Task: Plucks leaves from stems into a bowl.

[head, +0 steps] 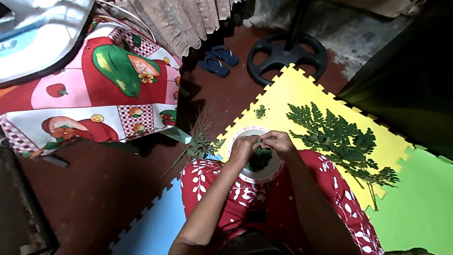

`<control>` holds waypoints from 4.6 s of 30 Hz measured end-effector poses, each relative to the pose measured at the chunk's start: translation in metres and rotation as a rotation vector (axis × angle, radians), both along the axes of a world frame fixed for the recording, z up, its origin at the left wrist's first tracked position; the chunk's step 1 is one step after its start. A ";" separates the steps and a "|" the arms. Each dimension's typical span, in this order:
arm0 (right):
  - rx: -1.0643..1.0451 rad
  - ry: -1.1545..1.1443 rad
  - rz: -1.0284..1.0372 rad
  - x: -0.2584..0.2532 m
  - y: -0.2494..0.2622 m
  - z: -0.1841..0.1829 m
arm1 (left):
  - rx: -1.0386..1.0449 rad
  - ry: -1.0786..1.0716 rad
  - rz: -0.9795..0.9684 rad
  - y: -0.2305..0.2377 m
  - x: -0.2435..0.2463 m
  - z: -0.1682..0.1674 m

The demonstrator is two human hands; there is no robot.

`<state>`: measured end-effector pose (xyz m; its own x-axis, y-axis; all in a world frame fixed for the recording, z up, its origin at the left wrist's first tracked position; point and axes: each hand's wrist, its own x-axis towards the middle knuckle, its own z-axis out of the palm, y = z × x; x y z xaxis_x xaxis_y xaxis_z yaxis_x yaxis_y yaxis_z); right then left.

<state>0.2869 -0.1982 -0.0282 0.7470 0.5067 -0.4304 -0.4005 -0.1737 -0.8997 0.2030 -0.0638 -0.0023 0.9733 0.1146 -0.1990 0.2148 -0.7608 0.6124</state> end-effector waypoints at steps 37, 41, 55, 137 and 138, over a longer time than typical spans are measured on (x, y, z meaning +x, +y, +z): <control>-0.636 -0.353 0.523 0.014 0.016 -0.008 | 0.189 0.495 0.132 0.039 -0.002 0.018; -0.602 -0.466 0.507 0.003 0.016 -0.016 | 0.241 0.618 0.201 0.051 -0.082 0.008; 0.028 -0.133 0.551 -0.098 0.061 0.021 | -0.451 -0.508 0.755 0.042 -0.190 0.031; 0.312 0.186 0.290 -0.033 0.018 0.010 | -0.038 -0.450 0.178 0.005 -0.048 0.000; 0.293 0.134 0.320 -0.030 0.016 0.009 | -0.156 -0.355 0.275 0.005 -0.044 0.006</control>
